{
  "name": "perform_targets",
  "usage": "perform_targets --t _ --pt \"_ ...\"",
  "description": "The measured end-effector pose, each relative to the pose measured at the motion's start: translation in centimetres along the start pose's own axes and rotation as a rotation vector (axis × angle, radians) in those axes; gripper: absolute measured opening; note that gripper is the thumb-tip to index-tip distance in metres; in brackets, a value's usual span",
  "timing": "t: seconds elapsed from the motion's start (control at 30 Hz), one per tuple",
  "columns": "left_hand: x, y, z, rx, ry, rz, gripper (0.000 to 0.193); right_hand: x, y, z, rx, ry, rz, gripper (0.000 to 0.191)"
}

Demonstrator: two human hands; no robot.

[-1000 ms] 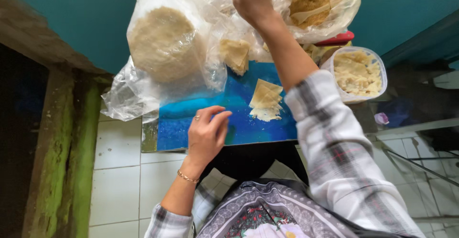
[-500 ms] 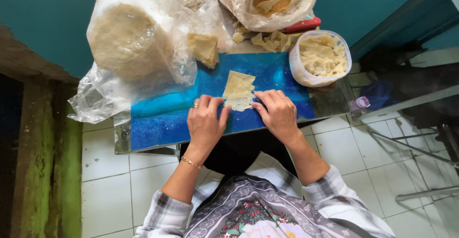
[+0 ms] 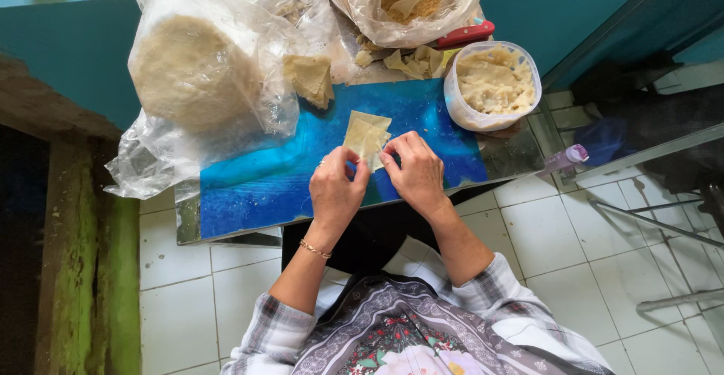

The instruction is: The person sits at a small table and folds triangular pastry wrappers one at a time, spooning filling from a plastic container onto each wrapper, folding the dough over the filling and pressing the edges closed, then setting the folded pastry on the table. The person reaches into a bag of brown filling material between folds.

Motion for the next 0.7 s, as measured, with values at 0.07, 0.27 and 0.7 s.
perform_targets --t 0.07,0.27,0.7 --pt "0.4 0.5 0.8 0.088 0.176 0.006 0.017 0.1 0.1 -0.2 -0.048 -0.077 0.053 0.012" --pt "2.6 2.7 -0.6 -0.126 -0.043 -0.017 0.014 1.5 1.5 -0.2 -0.019 -0.084 0.146 0.008" --pt "3.8 4.3 -0.6 -0.24 -0.205 0.0 0.01 -2.5 11.0 -8.1 0.592 0.173 -0.072 0.016"
Point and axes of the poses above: each hand's wrist, its own x-axis away from the middle knuckle, its own y-axis out of the back of the hand, z = x × y, the point moved 5 cm from there along -x, towards the middle knuckle, and after that the axes turned 6 degrees about x, right-handed, at the moved point
